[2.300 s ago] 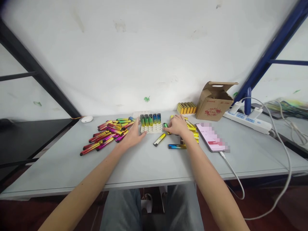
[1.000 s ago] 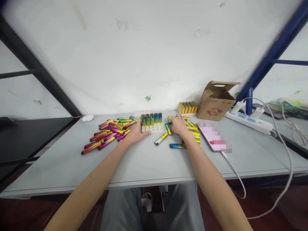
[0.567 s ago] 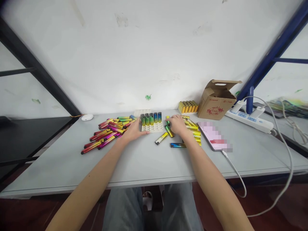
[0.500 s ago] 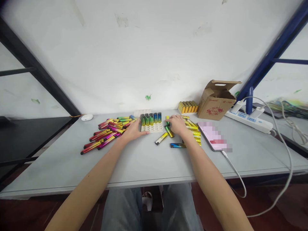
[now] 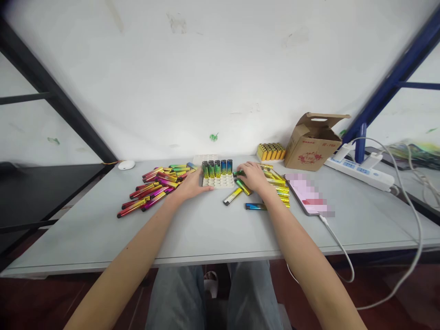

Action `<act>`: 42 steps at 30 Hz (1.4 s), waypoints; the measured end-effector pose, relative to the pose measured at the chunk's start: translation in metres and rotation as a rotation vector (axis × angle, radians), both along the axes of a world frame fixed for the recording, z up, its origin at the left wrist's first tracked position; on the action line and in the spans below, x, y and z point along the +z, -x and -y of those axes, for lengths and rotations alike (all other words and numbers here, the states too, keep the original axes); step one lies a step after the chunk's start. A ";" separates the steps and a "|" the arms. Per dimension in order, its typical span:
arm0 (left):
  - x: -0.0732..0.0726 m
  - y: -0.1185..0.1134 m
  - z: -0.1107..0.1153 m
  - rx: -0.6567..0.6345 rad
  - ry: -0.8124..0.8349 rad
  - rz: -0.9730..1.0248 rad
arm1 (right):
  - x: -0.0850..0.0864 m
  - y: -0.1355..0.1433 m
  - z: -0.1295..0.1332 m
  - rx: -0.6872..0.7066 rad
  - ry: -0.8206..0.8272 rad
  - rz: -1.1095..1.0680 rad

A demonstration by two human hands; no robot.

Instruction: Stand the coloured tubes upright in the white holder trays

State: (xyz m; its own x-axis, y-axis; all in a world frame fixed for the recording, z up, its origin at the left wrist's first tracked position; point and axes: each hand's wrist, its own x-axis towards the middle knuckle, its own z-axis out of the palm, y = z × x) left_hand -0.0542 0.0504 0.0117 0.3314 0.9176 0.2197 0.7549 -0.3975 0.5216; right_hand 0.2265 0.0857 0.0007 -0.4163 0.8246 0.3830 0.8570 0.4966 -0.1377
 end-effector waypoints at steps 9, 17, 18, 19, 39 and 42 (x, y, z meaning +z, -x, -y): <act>-0.004 0.000 0.001 0.014 -0.028 -0.044 | 0.011 0.004 0.000 0.073 0.020 -0.753; -0.001 -0.005 0.007 0.011 -0.103 -0.153 | 0.043 0.036 0.031 0.251 0.589 -1.565; -0.002 -0.005 0.007 0.005 -0.108 -0.144 | 0.044 0.038 0.034 0.280 0.656 -1.566; -0.002 -0.004 0.007 -0.002 -0.115 -0.133 | 0.044 0.040 0.037 0.304 0.719 -1.557; -0.005 -0.008 0.011 0.005 -0.150 -0.148 | 0.037 0.059 0.050 0.396 1.200 -1.709; -0.004 -0.008 0.012 0.006 -0.139 -0.140 | 0.034 0.061 0.048 0.352 1.234 -1.718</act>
State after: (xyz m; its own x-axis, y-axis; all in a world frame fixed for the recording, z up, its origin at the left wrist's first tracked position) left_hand -0.0458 0.0384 0.0074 0.3624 0.8834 0.2971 0.8185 -0.4541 0.3519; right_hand 0.1659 0.0381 0.0344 -0.4850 0.8706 -0.0823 -0.5214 -0.3635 -0.7720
